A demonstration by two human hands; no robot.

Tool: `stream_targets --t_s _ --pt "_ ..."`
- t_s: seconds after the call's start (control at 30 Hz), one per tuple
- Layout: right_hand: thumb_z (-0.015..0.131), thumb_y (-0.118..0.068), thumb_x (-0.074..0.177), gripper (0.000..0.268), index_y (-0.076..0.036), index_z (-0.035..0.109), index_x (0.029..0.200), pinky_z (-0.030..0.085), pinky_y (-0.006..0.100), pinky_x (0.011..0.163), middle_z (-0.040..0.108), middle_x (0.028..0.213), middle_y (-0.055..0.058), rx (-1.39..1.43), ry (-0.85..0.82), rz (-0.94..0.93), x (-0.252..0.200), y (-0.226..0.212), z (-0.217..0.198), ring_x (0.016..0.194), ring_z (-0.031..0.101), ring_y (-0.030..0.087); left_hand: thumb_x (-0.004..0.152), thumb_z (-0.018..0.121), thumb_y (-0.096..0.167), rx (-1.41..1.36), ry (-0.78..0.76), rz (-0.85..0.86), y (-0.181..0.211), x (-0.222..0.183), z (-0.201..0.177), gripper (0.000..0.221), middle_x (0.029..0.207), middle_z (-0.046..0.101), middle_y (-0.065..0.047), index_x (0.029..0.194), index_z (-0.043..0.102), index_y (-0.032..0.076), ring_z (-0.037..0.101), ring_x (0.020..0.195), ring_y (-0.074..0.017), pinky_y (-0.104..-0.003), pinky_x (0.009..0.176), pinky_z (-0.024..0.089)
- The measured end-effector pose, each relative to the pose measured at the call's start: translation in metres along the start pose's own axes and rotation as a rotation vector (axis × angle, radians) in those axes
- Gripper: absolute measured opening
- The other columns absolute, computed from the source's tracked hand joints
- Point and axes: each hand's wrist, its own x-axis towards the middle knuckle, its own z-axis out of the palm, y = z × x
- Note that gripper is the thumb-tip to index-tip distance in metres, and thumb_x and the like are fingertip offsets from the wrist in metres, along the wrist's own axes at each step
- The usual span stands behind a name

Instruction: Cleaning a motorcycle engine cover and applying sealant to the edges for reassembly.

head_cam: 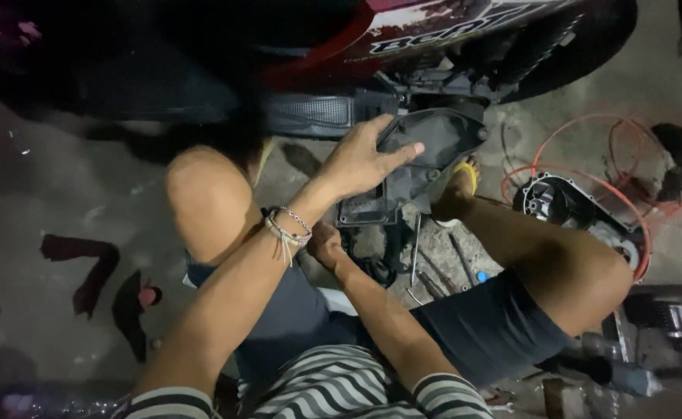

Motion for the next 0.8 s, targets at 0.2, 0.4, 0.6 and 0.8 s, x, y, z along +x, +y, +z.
stream_targets --t_s 0.2,0.4,0.6,0.8 --pt "0.067 -0.020 0.091 0.017 -0.012 0.075 0.078 0.054 0.046 0.053 0.076 0.075 0.008 -0.058 0.018 0.030 -0.011 0.009 -0.011 0.073 0.076 0.030 0.092 0.072 0.032 -0.016 -0.012 -0.021 -0.005 0.006 -0.004 0.045 0.116 0.072 -0.024 0.121 0.066 -0.002 0.068 0.113 -0.0347 -0.046 0.090 0.056" --pt "0.059 -0.018 0.093 0.019 -0.016 0.072 0.079 0.050 0.039 0.047 0.074 0.071 0.000 -0.006 0.046 0.280 -0.007 0.021 0.009 0.066 0.075 0.023 0.093 0.072 0.034 0.002 -0.013 -0.013 -0.002 0.004 0.002 0.050 0.120 0.070 -0.026 0.124 0.064 -0.004 0.066 0.117 -0.0373 -0.049 0.095 0.055" --pt "0.051 -0.027 0.097 0.026 -0.013 0.072 0.087 0.055 0.048 0.059 0.076 0.079 0.012 0.132 0.004 0.097 -0.010 0.024 -0.008 0.076 0.075 0.034 0.092 0.071 0.034 0.015 -0.009 0.037 -0.004 0.004 0.003 0.049 0.112 0.071 -0.028 0.122 0.065 -0.004 0.067 0.111 -0.0430 -0.051 0.089 0.054" --pt "0.050 -0.031 0.098 0.031 -0.010 0.072 0.093 0.057 0.047 0.066 0.076 0.086 0.015 0.161 -0.048 0.069 -0.008 0.020 -0.032 0.082 0.075 0.037 0.091 0.071 0.034 0.010 -0.009 0.038 -0.001 0.001 0.004 0.047 0.110 0.072 -0.026 0.119 0.066 -0.004 0.069 0.108 -0.0387 -0.049 0.088 0.055"
